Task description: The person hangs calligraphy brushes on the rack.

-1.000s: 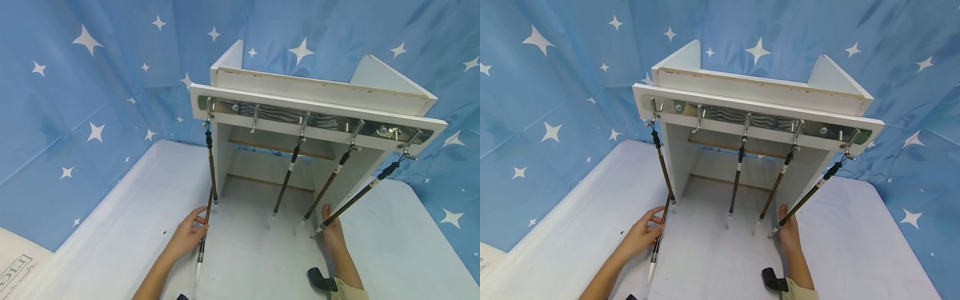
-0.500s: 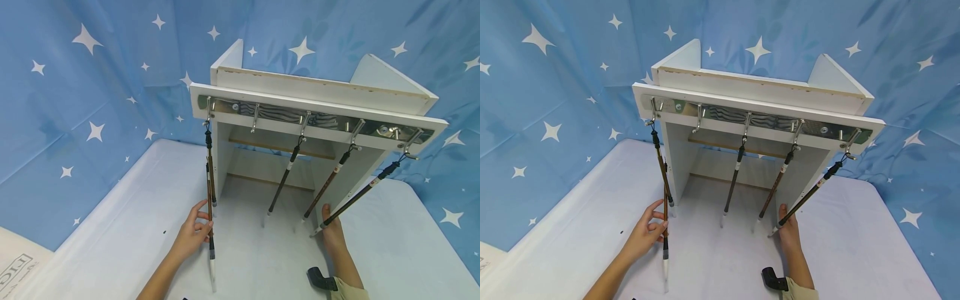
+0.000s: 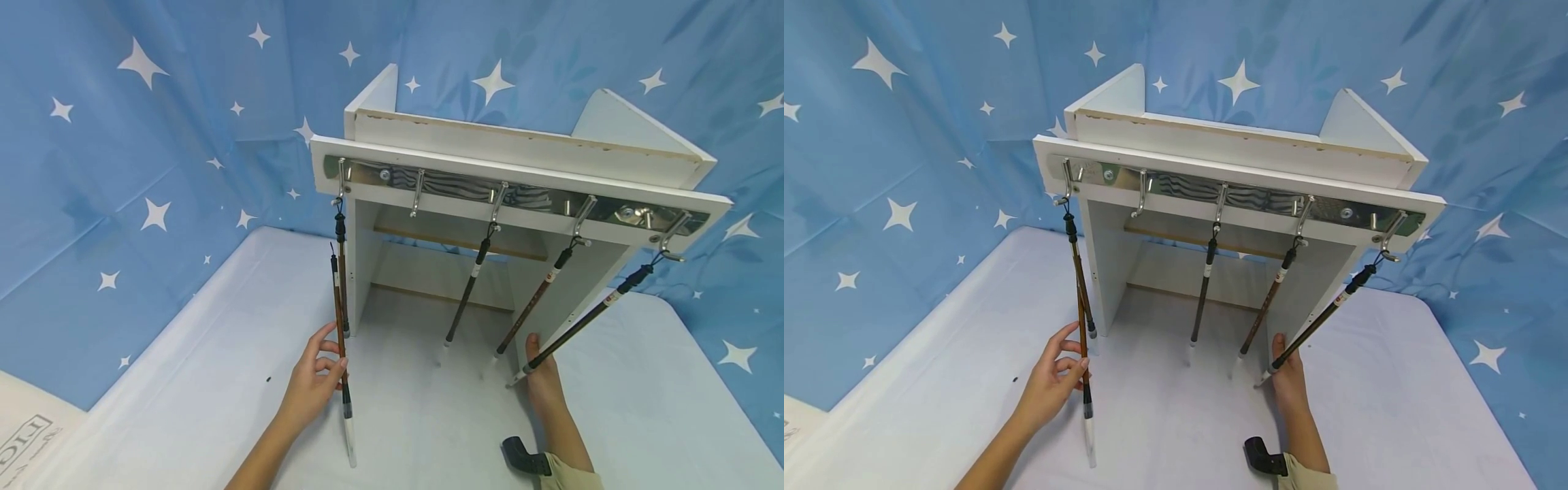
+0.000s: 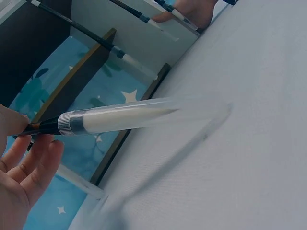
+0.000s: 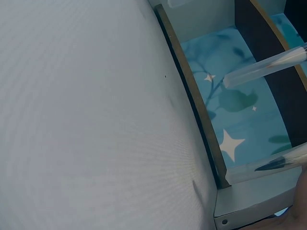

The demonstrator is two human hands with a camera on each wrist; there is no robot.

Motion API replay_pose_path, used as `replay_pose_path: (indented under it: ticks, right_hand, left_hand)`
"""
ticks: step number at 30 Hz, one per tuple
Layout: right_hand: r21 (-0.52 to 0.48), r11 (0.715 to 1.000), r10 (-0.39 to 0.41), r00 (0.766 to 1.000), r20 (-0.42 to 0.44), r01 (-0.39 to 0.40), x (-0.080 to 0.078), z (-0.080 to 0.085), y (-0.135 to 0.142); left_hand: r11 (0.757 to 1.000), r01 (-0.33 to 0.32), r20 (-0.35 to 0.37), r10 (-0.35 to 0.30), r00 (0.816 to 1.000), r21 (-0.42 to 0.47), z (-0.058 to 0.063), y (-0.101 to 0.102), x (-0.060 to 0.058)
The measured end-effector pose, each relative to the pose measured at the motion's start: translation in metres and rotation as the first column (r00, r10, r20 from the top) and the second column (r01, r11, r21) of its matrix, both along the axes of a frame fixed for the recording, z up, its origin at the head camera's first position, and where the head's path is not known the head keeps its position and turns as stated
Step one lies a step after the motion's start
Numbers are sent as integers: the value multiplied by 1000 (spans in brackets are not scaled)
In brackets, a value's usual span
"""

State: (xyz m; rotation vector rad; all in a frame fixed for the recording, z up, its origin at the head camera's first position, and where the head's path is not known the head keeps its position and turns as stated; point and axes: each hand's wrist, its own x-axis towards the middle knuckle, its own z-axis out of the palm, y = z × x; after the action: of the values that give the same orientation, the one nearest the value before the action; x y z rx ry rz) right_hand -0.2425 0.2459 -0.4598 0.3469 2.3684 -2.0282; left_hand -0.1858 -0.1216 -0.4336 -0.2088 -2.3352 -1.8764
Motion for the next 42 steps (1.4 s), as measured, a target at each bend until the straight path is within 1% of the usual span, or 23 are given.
replay_pose_path:
  ticks: [2, 7, 10, 14, 16, 18, 20, 22, 25, 29, 33, 34, 35, 36, 37, 39, 40, 41, 42]
  right_hand:
    - [3, 1000, -1, 1000, 0, 1, 0, 0, 0]
    - [-2, 1000, -5, 1000, -12, 5, 0, -1, 0]
    - [-5, 1000, 1, 1000, -19, -1, 0, -1, 0]
    - [-10, 1000, -1, 1000, -21, 1, -2, 1, 1]
    - [-9, 1000, -4, 1000, -18, 4, -3, 2, 1]
    - [-7, 1000, -3, 1000, -14, 3, -3, 2, 0]
    - [-1, 1000, -4, 1000, -8, 4, -3, 2, -1]
    - [-4, 1000, -7, 1000, -11, 7, -2, 2, -2]
    - [-4, 1000, -14, 1000, -10, 14, -1, 0, -2]
    - [14, 1000, -16, 1000, 4, 16, 0, 0, -1]
    - [27, 1000, -16, 1000, -2, 16, -1, 1, -1]
    - [24, 1000, -15, 1000, -7, 15, -2, 1, -2]
    - [30, 999, -13, 1000, -5, 13, -2, 1, -2]
    - [33, 999, -14, 1000, -6, 14, -3, 0, -2]
    - [40, 999, -15, 1000, -6, 15, -3, 0, -2]
    - [47, 999, -18, 1000, -2, 18, -4, 0, -2]
    - [51, 998, -20, 1000, -4, 20, -4, -1, -1]
    - [54, 998, -21, 1000, -6, 22, -4, -1, -1]
    - [55, 998, -25, 1000, -9, 26, -4, -1, 0]
  left_hand:
    - [1000, -1, -19, 1, 1000, -3, 0, 0, 0]
    - [1000, 2, -93, -3, 996, -9, 0, 1, 2]
    - [1000, 3, -113, -3, 994, 2, 2, 2, 3]
    - [999, 7, -137, -2, 991, 37, 9, 3, 4]
    - [998, 6, -174, 4, 985, 57, 14, 3, 5]
    - [996, 6, -225, 14, 974, 89, 20, 3, 7]
    - [990, 23, -287, 18, 958, 137, 26, 2, 11]
    - [983, 51, -349, 15, 937, 178, 34, 2, 16]
    - [977, 103, -431, -12, 902, 187, 45, 2, 22]
    - [976, 168, -521, -72, 851, 139, 57, 7, 23]
    - [971, 220, -546, -136, 826, 90, 68, 12, 22]
    - [971, 228, -542, -152, 826, 74, 70, 13, 21]
    - [970, 235, -549, -166, 819, 56, 73, 14, 21]
    - [970, 240, -547, -180, 818, 39, 76, 15, 20]
    - [968, 250, -552, -196, 811, 24, 79, 16, 20]
    - [963, 269, -576, -230, 784, -19, 85, 19, 19]
    - [962, 270, -580, -248, 776, -50, 89, 20, 19]
    - [959, 273, -592, -266, 760, -81, 93, 22, 19]
    - [955, 275, -593, -287, 752, -113, 97, 23, 19]
